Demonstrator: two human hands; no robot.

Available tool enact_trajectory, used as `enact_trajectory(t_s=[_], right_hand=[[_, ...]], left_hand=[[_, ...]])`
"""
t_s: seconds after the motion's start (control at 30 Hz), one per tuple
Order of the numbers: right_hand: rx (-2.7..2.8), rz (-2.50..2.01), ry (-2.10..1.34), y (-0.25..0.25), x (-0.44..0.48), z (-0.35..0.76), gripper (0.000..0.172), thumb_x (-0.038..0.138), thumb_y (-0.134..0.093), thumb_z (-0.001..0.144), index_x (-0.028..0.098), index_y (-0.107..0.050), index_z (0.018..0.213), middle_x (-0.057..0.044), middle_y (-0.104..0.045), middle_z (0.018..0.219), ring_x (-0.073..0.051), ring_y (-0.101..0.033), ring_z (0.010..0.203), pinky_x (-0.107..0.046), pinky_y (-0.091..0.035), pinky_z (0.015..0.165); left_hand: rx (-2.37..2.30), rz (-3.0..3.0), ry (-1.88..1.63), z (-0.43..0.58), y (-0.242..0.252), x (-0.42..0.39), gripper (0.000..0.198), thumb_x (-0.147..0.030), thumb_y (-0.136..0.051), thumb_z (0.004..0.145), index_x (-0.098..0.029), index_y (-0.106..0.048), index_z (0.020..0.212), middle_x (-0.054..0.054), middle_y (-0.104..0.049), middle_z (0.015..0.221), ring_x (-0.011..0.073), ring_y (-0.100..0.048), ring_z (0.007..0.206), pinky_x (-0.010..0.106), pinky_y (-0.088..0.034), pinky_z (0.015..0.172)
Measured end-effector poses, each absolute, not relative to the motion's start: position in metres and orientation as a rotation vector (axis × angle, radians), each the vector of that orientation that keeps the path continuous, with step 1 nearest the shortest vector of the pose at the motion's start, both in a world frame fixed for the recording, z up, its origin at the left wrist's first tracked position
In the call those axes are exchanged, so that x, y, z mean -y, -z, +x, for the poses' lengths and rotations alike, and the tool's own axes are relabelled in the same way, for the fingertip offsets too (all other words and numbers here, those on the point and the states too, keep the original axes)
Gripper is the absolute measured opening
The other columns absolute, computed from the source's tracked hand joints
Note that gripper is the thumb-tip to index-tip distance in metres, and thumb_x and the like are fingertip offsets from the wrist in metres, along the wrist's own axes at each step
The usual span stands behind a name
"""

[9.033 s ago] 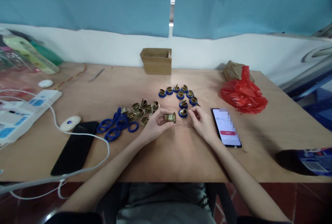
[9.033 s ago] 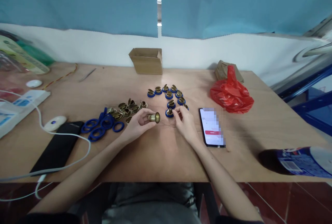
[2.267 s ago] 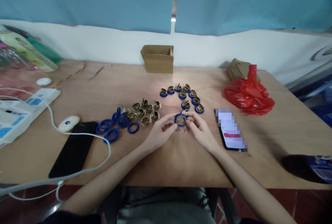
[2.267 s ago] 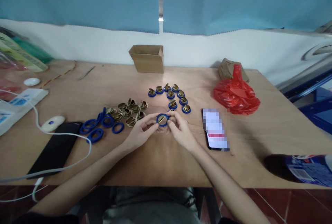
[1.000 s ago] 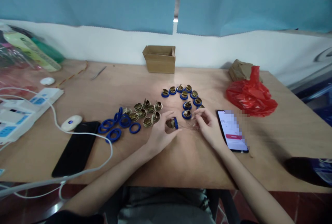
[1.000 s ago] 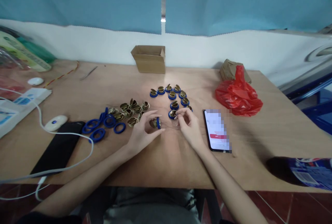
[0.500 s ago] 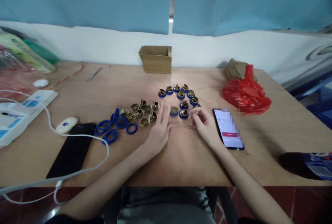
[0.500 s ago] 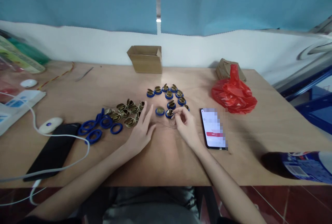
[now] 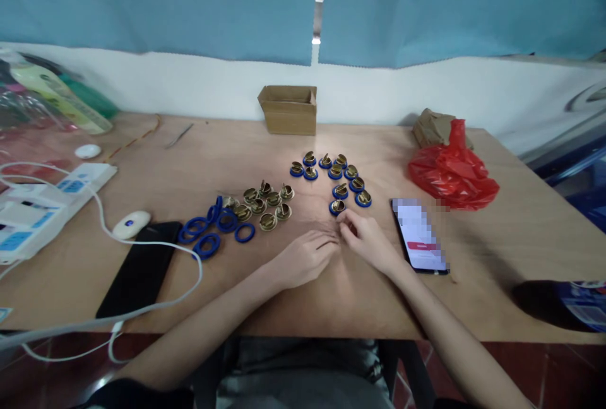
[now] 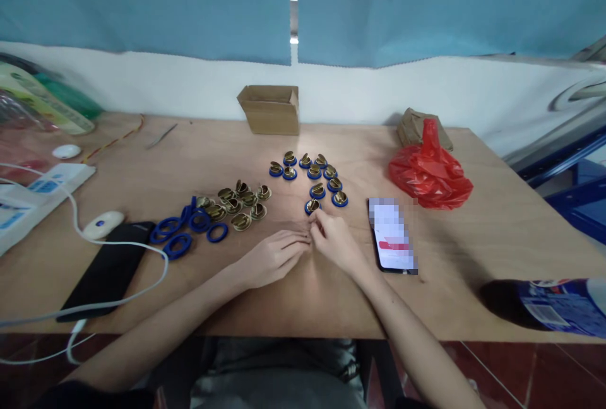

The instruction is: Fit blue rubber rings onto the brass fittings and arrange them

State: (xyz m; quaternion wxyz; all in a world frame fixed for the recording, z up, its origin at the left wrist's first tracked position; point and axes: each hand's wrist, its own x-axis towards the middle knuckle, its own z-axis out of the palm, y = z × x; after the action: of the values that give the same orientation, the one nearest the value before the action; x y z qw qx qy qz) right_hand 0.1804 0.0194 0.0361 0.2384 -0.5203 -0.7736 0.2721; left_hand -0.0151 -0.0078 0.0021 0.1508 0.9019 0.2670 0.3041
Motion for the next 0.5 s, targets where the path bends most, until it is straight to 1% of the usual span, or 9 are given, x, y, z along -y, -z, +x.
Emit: enact_trajectory(t_s=[0.07,0.13,0.2,0.23,0.3,0.37,0.43,0.5], right_hand=[[2.283,-1.446,-0.664,-0.032,-0.018,0.179,0.015,0.011,-0.047,0.089,0.020,-0.058,0.083,-0.005,-0.069,0.076,-0.019,-0.063,0.068,-0.028,-0.037,0.063],[2.371,-1.449,-0.589,-0.030,-0.018,0.178,0.015,0.010,-0.048,0.090,0.019,-0.058,0.083,-0.007,-0.071,0.081,-0.020,-0.065,0.073,-0.028,-0.037,0.064],[2.404,-1.421,-0.569,-0.029,-0.018,0.178,0.014,0.010,-0.048,0.090,0.019,-0.058,0.086,-0.009,-0.072,0.086,-0.021,-0.066,0.076,-0.028,-0.037,0.066],[2.404,-1.406,-0.575,-0.030,-0.018,0.179,0.014,0.010,-0.048,0.090,0.019,-0.059,0.087,-0.009,-0.073,0.088,-0.021,-0.066,0.078,-0.028,-0.037,0.067],[2.364,-1.413,-0.580,-0.033,-0.019,0.181,0.015,0.010,-0.048,0.091,0.019,-0.060,0.090,-0.008,-0.073,0.089,-0.021,-0.066,0.077,-0.027,-0.037,0.067],[2.298,-1.465,-0.560,-0.037,-0.019,0.183,0.015,0.013,-0.048,0.093,0.020,-0.060,0.091,-0.006,-0.072,0.085,-0.020,-0.065,0.073,-0.027,-0.035,0.064],[2.239,-1.525,-0.522,-0.041,-0.020,0.185,0.014,0.016,-0.048,0.094,0.020,-0.061,0.090,-0.004,-0.070,0.078,-0.020,-0.063,0.067,-0.027,-0.032,0.061],[2.201,-1.563,-0.498,-0.043,-0.020,0.186,0.014,0.018,-0.048,0.094,0.020,-0.061,0.090,-0.003,-0.068,0.072,-0.020,-0.062,0.064,-0.027,-0.030,0.059]], left_hand=[[-0.725,2.638,-0.908,-0.014,-0.005,0.009,0.027,-0.011,-0.045,0.096,-0.015,-0.068,0.109,0.012,-0.074,0.104,0.0239,-0.069,0.103,0.040,-0.055,0.095],[-0.771,2.656,-0.928,-0.017,-0.008,0.007,0.026,-0.012,-0.045,0.095,-0.017,-0.069,0.105,0.010,-0.074,0.092,0.0230,-0.069,0.089,0.038,-0.055,0.085],[-0.960,2.672,-0.943,-0.024,-0.013,0.002,0.024,-0.014,-0.047,0.093,-0.018,-0.070,0.098,0.009,-0.071,0.082,0.0232,-0.066,0.079,0.038,-0.052,0.077],[-1.125,2.676,-0.950,-0.029,-0.017,-0.002,0.023,-0.015,-0.047,0.092,-0.017,-0.070,0.095,0.009,-0.070,0.079,0.0239,-0.065,0.077,0.038,-0.050,0.076],[-1.591,2.652,-0.922,-0.040,-0.026,-0.009,0.023,-0.016,-0.048,0.091,-0.015,-0.070,0.095,0.011,-0.069,0.080,0.0263,-0.063,0.078,0.040,-0.047,0.076],[-2.024,2.541,-0.782,-0.052,-0.036,-0.013,0.023,-0.022,-0.048,0.092,-0.013,-0.069,0.098,0.014,-0.068,0.086,0.0300,-0.063,0.085,0.042,-0.046,0.079],[-2.267,2.421,-0.516,-0.061,-0.046,-0.014,0.029,-0.034,-0.052,0.093,-0.010,-0.067,0.100,0.018,-0.068,0.094,0.0346,-0.063,0.093,0.044,-0.046,0.083],[-2.362,2.310,-0.275,-0.066,-0.052,-0.012,0.039,-0.045,-0.055,0.092,-0.008,-0.066,0.100,0.021,-0.068,0.098,0.0379,-0.063,0.098,0.046,-0.046,0.086]])
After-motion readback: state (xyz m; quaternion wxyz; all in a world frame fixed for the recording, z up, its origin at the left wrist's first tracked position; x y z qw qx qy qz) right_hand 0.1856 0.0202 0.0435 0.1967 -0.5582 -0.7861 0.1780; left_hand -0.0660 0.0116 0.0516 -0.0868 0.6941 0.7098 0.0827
